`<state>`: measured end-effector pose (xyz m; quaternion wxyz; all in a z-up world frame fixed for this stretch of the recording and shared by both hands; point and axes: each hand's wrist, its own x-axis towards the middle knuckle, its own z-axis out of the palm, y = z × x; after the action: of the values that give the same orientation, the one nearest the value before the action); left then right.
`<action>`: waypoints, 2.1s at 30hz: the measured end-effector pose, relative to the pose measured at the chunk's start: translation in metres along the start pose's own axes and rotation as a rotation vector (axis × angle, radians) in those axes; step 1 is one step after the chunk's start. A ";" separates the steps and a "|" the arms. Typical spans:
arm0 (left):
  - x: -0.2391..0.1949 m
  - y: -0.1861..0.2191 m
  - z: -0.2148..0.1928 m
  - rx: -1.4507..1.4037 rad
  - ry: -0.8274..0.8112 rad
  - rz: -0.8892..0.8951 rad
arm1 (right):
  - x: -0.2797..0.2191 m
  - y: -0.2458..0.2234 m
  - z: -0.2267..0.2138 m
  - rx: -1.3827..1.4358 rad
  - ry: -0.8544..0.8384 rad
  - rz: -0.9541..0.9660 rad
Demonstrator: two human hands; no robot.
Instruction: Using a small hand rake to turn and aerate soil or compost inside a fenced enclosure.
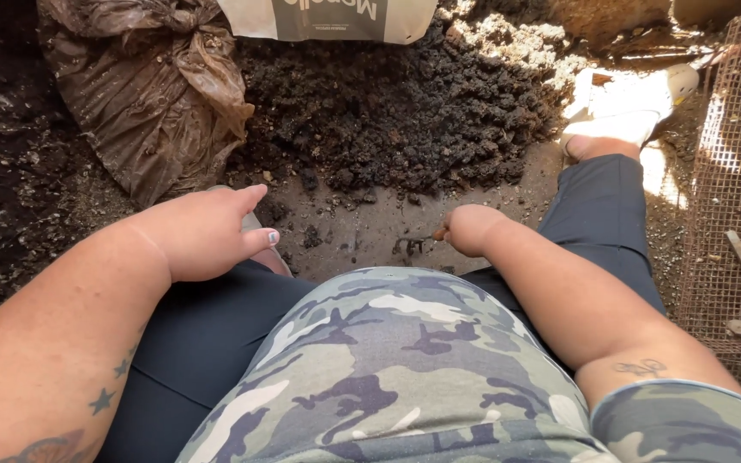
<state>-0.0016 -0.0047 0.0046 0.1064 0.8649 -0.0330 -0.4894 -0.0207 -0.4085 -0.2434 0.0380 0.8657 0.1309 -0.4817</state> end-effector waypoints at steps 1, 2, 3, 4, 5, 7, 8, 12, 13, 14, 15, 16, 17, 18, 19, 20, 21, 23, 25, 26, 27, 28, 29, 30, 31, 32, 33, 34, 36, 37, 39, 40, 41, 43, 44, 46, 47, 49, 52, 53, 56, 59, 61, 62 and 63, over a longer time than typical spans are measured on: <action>0.001 0.000 0.001 0.000 -0.002 -0.002 | 0.006 0.003 -0.003 0.001 -0.002 -0.002; 0.002 0.001 0.002 0.020 -0.019 -0.001 | 0.013 0.004 -0.005 0.013 0.060 0.031; 0.002 0.001 0.003 0.040 -0.035 0.000 | 0.018 0.006 -0.007 0.025 0.122 0.064; 0.002 0.002 0.004 0.045 -0.035 -0.002 | -0.002 -0.002 -0.031 0.029 0.124 0.063; 0.001 0.002 0.005 0.042 -0.042 0.006 | -0.023 -0.009 -0.055 0.051 0.171 0.098; 0.000 0.002 0.003 0.043 -0.044 0.015 | -0.053 -0.018 -0.085 0.074 0.225 0.133; -0.001 0.001 0.002 0.039 -0.032 0.008 | -0.062 -0.020 -0.087 0.110 0.197 0.141; -0.006 0.004 -0.005 -0.017 0.008 -0.018 | -0.087 -0.039 -0.070 0.127 0.051 0.121; -0.005 0.004 -0.005 -0.019 0.009 -0.015 | -0.055 -0.023 -0.048 0.125 0.051 0.124; -0.004 0.004 -0.004 0.004 -0.012 -0.001 | -0.023 -0.008 -0.026 0.065 0.069 0.093; -0.003 0.004 -0.004 0.028 -0.032 0.012 | 0.009 0.006 -0.005 0.005 0.087 0.061; -0.002 0.005 -0.002 0.028 -0.031 0.014 | 0.005 0.000 -0.023 0.005 0.088 0.063; -0.001 0.007 0.000 0.036 -0.054 0.037 | 0.002 -0.006 -0.041 0.090 0.152 0.088; -0.001 0.007 0.001 0.044 -0.074 0.058 | -0.001 -0.014 -0.061 0.176 0.218 0.110; -0.003 0.007 0.000 0.044 -0.070 0.056 | -0.020 -0.027 -0.082 0.175 0.222 0.108; -0.004 0.007 -0.001 0.039 -0.067 0.062 | -0.039 -0.039 -0.104 0.188 0.226 0.115; -0.006 0.006 -0.002 0.033 -0.064 0.069 | -0.058 -0.052 -0.126 0.202 0.230 0.122; -0.011 0.004 -0.007 0.010 -0.062 0.064 | -0.064 -0.064 -0.145 0.254 0.245 0.131; -0.013 0.002 -0.010 -0.009 -0.053 0.060 | -0.056 -0.073 -0.154 0.307 0.268 0.142; -0.013 0.000 -0.009 -0.020 -0.058 0.064 | -0.045 -0.078 -0.152 0.338 0.269 0.154; -0.012 -0.002 -0.009 -0.031 -0.063 0.069 | -0.034 -0.082 -0.151 0.368 0.270 0.167; -0.011 -0.005 -0.008 -0.034 -0.061 0.064 | -0.017 -0.089 -0.146 0.366 0.269 0.162; -0.009 -0.008 -0.007 -0.023 -0.078 0.071 | -0.001 -0.095 -0.141 0.193 0.175 0.117; -0.007 -0.010 -0.005 -0.012 -0.098 0.079 | 0.016 -0.101 -0.135 0.021 0.079 0.076; -0.007 -0.012 -0.006 -0.014 -0.100 0.077 | 0.018 -0.106 -0.128 0.020 0.076 0.073; -0.006 -0.014 -0.006 -0.024 -0.097 0.078 | 0.020 -0.112 -0.122 0.211 0.134 0.074; -0.006 -0.016 -0.006 -0.033 -0.095 0.078 | 0.022 -0.118 -0.115 0.402 0.190 0.074; -0.009 -0.017 -0.008 -0.038 -0.095 0.076 | 0.013 -0.122 -0.129 0.398 0.187 0.071; -0.014 -0.019 -0.011 -0.069 -0.114 0.063 | -0.008 -0.130 -0.154 0.371 0.119 0.008; -0.014 -0.020 -0.011 -0.075 -0.116 0.062 | -0.017 -0.132 -0.159 0.367 0.115 0.007; -0.015 -0.022 -0.011 -0.084 -0.109 0.066 | -0.035 -0.138 -0.168 0.098 0.247 0.023; -0.013 -0.023 -0.010 -0.087 -0.105 0.064 | -0.033 -0.141 -0.162 0.094 0.250 0.020; -0.013 -0.024 -0.008 -0.080 -0.098 0.070 | -0.030 -0.145 -0.157 0.034 0.249 0.019; -0.013 -0.024 -0.007 -0.069 -0.088 0.081 | -0.026 -0.148 -0.146 -0.023 0.251 0.024; -0.014 -0.024 -0.008 -0.072 -0.094 0.083 | -0.024 -0.148 -0.141 0.015 0.255 -0.014; -0.014 -0.023 -0.007 -0.076 -0.099 0.083 | -0.021 -0.146 -0.137 0.053 0.259 -0.053; -0.014 -0.024 -0.005 -0.071 -0.091 0.086 | -0.020 -0.145 -0.137 0.092 0.284 -0.060; -0.015 -0.025 -0.002 -0.069 -0.085 0.084 | -0.024 -0.144 -0.142 0.130 0.307 -0.072; -0.014 -0.023 -0.001 -0.051 -0.078 0.086 | -0.023 -0.133 -0.144 0.146 0.388 -0.017; -0.014 -0.022 -0.001 -0.046 -0.074 0.085 | -0.009 -0.124 -0.134 0.180 0.350 0.004; -0.018 -0.019 -0.002 -0.047 -0.077 0.085 | 0.018 -0.110 -0.116 0.244 0.314 0.010; -0.018 -0.020 -0.004 -0.059 -0.087 0.085 | -0.032 -0.132 -0.154 0.283 0.338 -0.015; -0.017 -0.020 -0.003 -0.064 -0.095 0.079 | -0.054 -0.140 -0.179 0.296 0.355 -0.027; -0.015 -0.020 -0.003 -0.058 -0.093 0.078 | -0.047 -0.136 -0.184 0.224 0.422 -0.014; -0.014 -0.020 -0.003 -0.052 -0.091 0.077 | -0.041 -0.132 -0.190 0.152 0.489 -0.001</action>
<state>-0.0073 0.0180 0.0140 0.1459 0.8369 -0.0585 -0.5243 0.0802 -0.2527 -0.0995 -0.0600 0.9567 0.1002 -0.2665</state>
